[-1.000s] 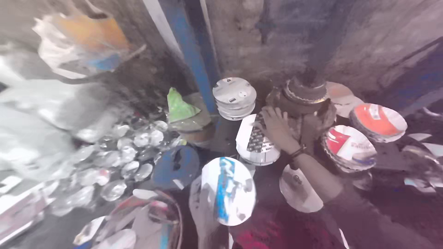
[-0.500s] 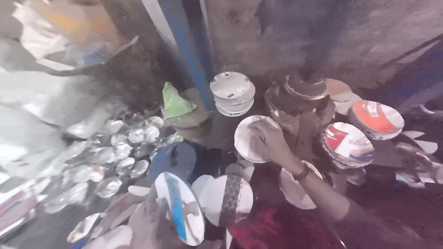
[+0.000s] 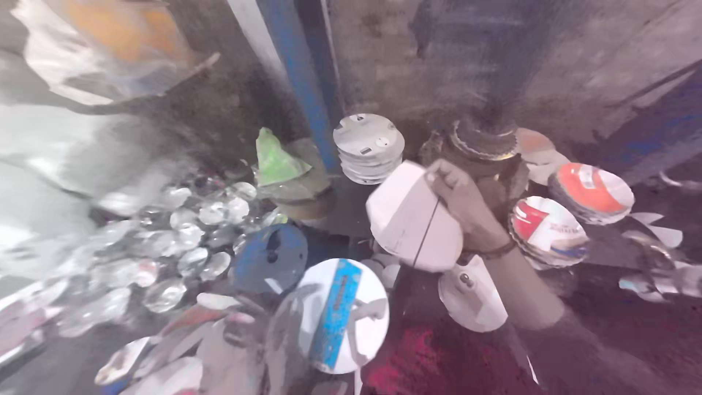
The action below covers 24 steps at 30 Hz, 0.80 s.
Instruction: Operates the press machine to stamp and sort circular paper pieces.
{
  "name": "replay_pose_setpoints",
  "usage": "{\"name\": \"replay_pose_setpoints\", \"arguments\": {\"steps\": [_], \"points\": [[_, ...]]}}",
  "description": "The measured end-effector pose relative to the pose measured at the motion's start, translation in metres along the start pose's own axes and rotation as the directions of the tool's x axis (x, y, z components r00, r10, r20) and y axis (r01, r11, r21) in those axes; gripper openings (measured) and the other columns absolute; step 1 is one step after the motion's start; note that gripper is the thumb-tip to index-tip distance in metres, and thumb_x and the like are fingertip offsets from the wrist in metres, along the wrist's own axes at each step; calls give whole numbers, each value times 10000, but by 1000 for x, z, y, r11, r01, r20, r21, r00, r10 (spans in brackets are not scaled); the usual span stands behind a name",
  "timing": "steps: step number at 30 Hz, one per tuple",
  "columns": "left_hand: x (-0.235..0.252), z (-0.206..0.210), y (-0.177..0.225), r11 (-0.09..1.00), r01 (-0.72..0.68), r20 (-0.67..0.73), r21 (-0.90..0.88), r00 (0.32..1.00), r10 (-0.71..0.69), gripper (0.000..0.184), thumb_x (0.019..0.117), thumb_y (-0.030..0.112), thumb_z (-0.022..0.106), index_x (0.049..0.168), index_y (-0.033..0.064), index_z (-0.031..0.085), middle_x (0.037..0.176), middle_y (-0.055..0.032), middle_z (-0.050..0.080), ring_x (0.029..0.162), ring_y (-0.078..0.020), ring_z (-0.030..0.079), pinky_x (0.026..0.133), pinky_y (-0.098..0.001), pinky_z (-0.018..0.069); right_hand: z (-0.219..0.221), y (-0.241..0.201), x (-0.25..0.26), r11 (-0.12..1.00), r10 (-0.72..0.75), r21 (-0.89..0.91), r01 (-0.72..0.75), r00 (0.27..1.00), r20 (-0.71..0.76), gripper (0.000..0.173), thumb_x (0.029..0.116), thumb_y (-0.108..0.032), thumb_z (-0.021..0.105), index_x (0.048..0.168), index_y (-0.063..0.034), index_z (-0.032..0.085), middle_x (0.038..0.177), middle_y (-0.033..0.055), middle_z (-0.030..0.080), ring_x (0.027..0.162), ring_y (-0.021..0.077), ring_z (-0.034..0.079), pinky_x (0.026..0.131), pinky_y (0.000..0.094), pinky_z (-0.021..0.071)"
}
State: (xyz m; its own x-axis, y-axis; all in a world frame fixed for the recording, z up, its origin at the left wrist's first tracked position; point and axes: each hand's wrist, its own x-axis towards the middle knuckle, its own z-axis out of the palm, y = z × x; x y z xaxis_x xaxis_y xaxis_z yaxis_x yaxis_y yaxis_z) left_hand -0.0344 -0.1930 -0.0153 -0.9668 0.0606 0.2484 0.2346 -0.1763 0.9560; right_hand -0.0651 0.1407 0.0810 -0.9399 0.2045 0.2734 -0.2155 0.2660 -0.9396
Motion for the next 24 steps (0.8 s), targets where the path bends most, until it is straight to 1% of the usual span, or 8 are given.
{"name": "replay_pose_setpoints", "arguments": {"steps": [3, 5, 9, 11, 14, 17, 20, 24], "points": [[-5, 33, -8, 984, 154, 49, -89, 987, -151, 403, 1096, 312, 366, 1052, 86, 697, 957, 89, 734, 903, 0, 686, 840, -212, 572, 37, -12, -36, 961, -64, -253, 115, 977, 201, 170, 975, -97, 594, 951, 25, 710, 791, 81, 669, 698, 95, 613, 665, 259, 515], [-4, 55, 1, 967, 254, -11, -33, 967, -255, 290, 1038, 91, 395, 944, 127, 667, 760, 142, 707, 690, 41, 673, 655, -166, 584, 55, -1, -44, 892, -189, -375, 251, 962, 195, 210, 979, -145, 590, 946, 15, 722, 840, 126, 705, 769, 182, 677, 708, 330, 548], [-2, 56, 5, 960, 278, -117, -25, 953, -279, 241, 1002, 18, 426, 940, 92, 647, 660, 134, 652, 567, 44, 615, 543, -148, 540, 31, 26, -8, 653, -60, -754, 75, 997, 47, 541, 988, -385, 606, 1417, -54, 596, 1369, 200, 609, 1270, 419, 555, 1031, 628, 429], [-1, 48, 10, 963, 271, -218, 12, 940, -262, 197, 983, -14, 438, 968, 62, 618, 705, 128, 654, 617, 39, 634, 585, -159, 562, 21, 45, 9, 537, 9, -843, -4, 1000, 1, 568, 994, -485, 612, 1366, -55, 624, 1442, 195, 554, 1346, 455, 475, 1033, 696, 368], [5, 30, -1, 998, 69, -233, 5, 970, -66, 278, 883, -32, 466, 1141, 38, 544, 963, 122, 665, 854, 41, 653, 761, -166, 570, 16, 41, 16, 572, -112, -820, 34, 993, -37, 372, 989, -313, 669, 1201, -8, 679, 1307, 213, 621, 1226, 444, 562, 950, 687, 415], [6, 13, -9, 1000, 5, -202, -20, 979, -9, 495, 882, 7, 446, 1373, -41, 481, 1245, 40, 626, 1086, 2, 616, 923, -197, 528, 1, 31, 12, 840, -159, -539, 62, 978, -136, 201, 1047, -179, 562, 1190, -45, 605, 882, 122, 672, 708, 237, 654, 604, 431, 553], [6, 8, -11, 994, 35, -185, -102, 981, -53, 447, 935, 49, 381, 1355, -3, 526, 1263, 47, 656, 1117, -16, 631, 942, -214, 536, -22, 34, 23, 980, -50, -198, 20, 987, -150, 205, 1079, -151, 469, 1225, -46, 566, 841, 79, 636, 612, 108, 577, 555, 277, 516], [4, 18, -12, 980, 149, -148, -133, 975, -168, 396, 1057, 113, 280, 1370, -16, 486, 1192, 36, 666, 1048, 10, 645, 908, -185, 546, -11, 26, 46, 990, 129, -33, -134, 982, -140, 207, 1073, -143, 459, 1220, -23, 539, 742, 42, 529, 551, 84, 497, 521, 252, 463]]}}
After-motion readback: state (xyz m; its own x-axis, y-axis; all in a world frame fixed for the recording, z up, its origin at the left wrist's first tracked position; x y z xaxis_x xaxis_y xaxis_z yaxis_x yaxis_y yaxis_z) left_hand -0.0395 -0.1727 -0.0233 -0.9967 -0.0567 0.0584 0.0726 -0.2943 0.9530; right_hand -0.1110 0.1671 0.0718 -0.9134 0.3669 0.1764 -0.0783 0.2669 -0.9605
